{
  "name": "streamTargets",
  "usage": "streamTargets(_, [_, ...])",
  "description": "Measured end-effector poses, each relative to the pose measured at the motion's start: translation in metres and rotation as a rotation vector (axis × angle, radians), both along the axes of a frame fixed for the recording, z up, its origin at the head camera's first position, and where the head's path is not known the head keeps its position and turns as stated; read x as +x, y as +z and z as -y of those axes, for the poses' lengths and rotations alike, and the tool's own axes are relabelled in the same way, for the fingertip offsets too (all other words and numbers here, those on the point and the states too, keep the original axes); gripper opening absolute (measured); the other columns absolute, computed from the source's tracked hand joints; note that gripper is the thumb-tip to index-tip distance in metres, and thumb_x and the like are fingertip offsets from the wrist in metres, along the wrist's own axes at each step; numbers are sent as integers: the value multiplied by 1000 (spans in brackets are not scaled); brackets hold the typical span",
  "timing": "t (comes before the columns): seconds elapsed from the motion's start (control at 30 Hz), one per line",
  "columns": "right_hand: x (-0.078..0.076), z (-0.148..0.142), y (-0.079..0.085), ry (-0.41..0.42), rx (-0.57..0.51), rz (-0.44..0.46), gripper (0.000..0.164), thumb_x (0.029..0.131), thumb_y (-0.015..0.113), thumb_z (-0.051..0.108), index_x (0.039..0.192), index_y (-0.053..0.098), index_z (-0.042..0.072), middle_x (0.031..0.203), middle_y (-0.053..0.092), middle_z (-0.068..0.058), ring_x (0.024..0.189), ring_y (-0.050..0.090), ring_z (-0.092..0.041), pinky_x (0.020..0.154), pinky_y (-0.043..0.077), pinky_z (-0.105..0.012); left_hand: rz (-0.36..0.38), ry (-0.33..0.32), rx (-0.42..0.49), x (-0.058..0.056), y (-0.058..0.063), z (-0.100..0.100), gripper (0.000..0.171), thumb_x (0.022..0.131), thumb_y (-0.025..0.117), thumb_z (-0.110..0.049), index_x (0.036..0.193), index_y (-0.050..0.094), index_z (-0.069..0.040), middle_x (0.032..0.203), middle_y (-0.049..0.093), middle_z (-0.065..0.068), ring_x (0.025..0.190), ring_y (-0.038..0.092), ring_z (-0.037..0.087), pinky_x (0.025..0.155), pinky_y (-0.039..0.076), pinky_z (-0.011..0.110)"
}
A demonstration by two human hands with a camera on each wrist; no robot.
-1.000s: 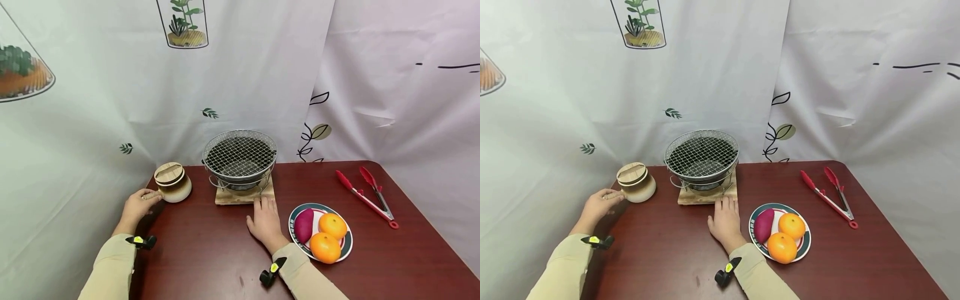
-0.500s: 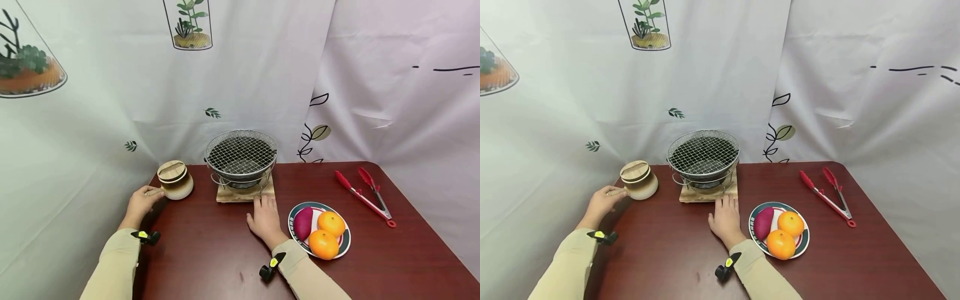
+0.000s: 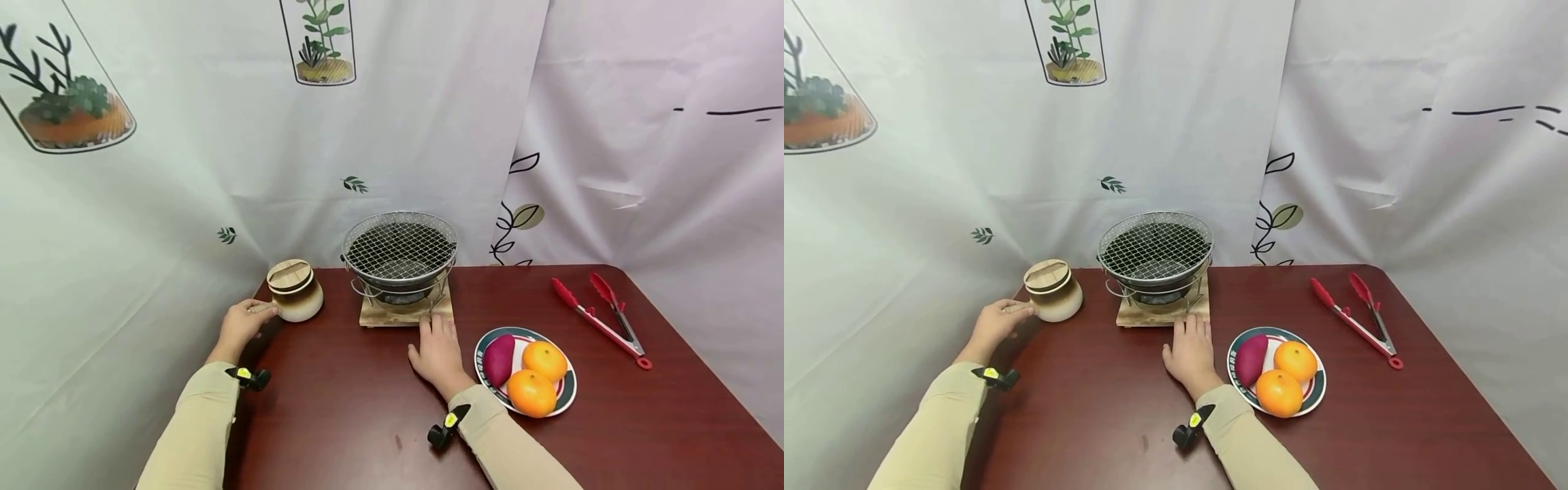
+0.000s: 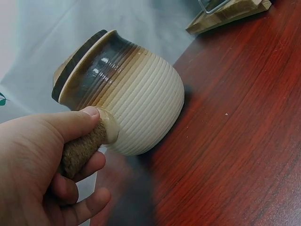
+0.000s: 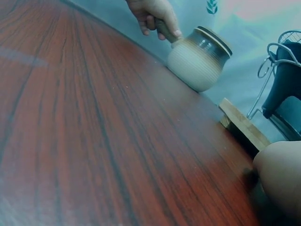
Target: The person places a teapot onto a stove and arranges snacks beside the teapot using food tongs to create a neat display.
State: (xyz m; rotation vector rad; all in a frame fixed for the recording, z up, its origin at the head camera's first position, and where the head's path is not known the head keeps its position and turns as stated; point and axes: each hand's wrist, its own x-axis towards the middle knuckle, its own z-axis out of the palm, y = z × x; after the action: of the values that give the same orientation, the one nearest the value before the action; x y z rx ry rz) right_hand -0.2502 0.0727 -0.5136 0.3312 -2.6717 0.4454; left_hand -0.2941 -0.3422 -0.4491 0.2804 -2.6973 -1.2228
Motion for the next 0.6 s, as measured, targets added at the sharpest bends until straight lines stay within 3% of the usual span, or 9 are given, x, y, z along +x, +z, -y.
streamTargets(0.33, [-2, -1, -3, 4, 19, -24, 63, 83, 75, 33, 131, 54, -2, 126, 50, -22, 125, 46, -41, 111, 32, -56, -53, 57, 41, 3, -7, -4, 50, 89, 76, -35, 119, 66, 5, 86, 70, 8, 60, 60, 14, 54, 52, 29])
streamTargets(0.5, [-2, -1, -2, 6, 18, -9, 63, 84, 74, 33, 132, 54, -2, 127, 49, -22, 126, 46, -41, 111, 32, -56, -106, 81, 3, 1, -12, -3, 50, 88, 77, -37, 115, 69, 5, 83, 72, 6, 68, 59, 9, 62, 49, 26])
streamTargets(0.6, [0, -1, -2, 4, 16, 0, 64, 84, 73, 34, 134, 53, -2, 129, 49, -22, 127, 45, -41, 112, 31, -56, -123, 67, 11, 0, -14, -3, 47, 90, 76, -36, 114, 71, 4, 92, 75, 9, 74, 61, 6, 67, 49, 23])
